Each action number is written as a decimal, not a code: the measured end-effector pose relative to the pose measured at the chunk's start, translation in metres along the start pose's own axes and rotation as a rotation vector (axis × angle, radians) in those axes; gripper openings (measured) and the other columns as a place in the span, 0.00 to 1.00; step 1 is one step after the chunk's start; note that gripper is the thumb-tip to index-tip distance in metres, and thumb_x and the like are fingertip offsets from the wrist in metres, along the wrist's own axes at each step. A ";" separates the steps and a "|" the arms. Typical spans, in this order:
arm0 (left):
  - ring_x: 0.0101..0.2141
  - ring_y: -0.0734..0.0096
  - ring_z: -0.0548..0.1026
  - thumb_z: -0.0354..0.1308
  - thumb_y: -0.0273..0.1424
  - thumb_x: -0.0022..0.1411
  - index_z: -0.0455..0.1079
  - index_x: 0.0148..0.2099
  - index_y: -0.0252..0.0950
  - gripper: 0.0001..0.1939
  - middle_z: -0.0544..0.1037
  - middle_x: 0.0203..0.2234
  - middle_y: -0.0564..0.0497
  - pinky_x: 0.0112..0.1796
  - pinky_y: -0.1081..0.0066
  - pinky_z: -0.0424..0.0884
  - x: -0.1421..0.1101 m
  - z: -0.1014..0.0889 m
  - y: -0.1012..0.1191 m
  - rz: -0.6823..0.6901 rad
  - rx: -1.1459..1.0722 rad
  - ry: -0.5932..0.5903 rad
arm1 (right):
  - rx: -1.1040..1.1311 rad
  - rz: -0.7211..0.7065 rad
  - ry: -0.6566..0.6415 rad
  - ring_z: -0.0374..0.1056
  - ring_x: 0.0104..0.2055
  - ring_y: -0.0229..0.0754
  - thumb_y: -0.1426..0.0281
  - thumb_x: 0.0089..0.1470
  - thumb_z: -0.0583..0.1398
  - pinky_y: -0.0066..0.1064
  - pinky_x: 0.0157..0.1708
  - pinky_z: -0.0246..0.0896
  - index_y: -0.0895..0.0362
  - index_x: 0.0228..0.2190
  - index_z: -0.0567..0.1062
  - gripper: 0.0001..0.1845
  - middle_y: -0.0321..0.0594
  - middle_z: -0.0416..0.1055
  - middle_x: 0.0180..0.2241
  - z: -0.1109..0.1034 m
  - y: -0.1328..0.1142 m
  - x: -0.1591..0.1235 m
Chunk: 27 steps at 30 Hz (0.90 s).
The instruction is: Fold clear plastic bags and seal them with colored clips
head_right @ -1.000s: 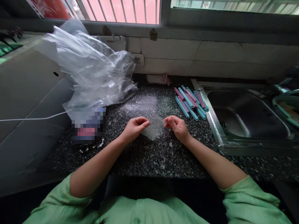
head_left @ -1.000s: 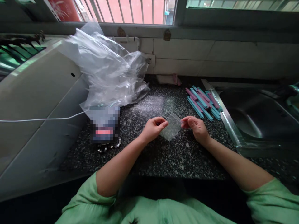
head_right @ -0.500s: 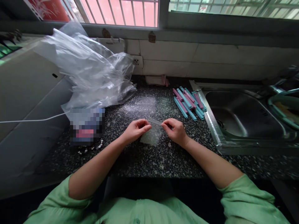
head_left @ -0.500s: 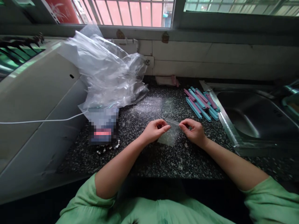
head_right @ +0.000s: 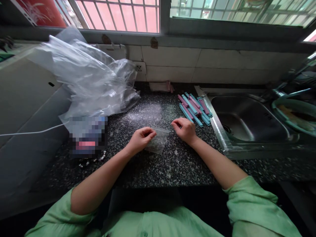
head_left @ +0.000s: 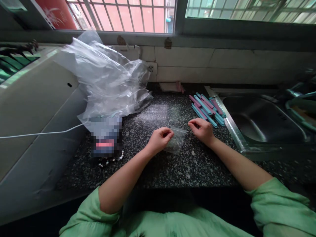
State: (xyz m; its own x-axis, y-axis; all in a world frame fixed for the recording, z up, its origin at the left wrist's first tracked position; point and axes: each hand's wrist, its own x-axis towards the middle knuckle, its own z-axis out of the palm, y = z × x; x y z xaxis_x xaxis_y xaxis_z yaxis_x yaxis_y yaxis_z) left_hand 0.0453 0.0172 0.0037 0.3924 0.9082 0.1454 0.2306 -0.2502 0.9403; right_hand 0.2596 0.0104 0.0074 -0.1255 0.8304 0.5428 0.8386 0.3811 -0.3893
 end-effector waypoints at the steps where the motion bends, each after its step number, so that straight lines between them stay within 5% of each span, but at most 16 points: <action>1: 0.23 0.76 0.64 0.54 0.31 0.53 0.66 0.24 0.34 0.08 0.68 0.19 0.55 0.27 0.75 0.60 0.000 0.000 0.001 0.004 0.005 -0.012 | -0.091 0.041 -0.001 0.66 0.29 0.41 0.64 0.55 0.54 0.31 0.31 0.58 0.57 0.27 0.74 0.12 0.41 0.72 0.26 0.000 0.008 0.008; 10: 0.22 0.78 0.61 0.53 0.31 0.53 0.63 0.22 0.34 0.09 0.64 0.17 0.56 0.26 0.75 0.57 0.005 -0.007 0.001 -0.006 0.035 -0.016 | -0.661 0.239 -0.151 0.56 0.44 0.51 0.64 0.57 0.51 0.37 0.36 0.47 0.59 0.34 0.75 0.16 0.54 0.68 0.40 -0.003 0.053 0.074; 27: 0.21 0.78 0.58 0.52 0.32 0.53 0.61 0.20 0.34 0.11 0.61 0.15 0.58 0.24 0.75 0.55 0.009 -0.010 -0.001 -0.069 0.033 -0.057 | -0.680 0.296 -0.169 0.53 0.49 0.56 0.64 0.52 0.57 0.44 0.43 0.49 0.61 0.35 0.75 0.14 0.53 0.66 0.45 0.009 0.076 0.091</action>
State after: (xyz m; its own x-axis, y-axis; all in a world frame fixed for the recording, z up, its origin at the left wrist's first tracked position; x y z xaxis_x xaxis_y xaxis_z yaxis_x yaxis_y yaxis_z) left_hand 0.0398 0.0287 0.0073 0.4246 0.9032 0.0624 0.2877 -0.1999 0.9366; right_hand 0.3070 0.1180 0.0206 0.1218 0.9310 0.3441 0.9850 -0.1561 0.0736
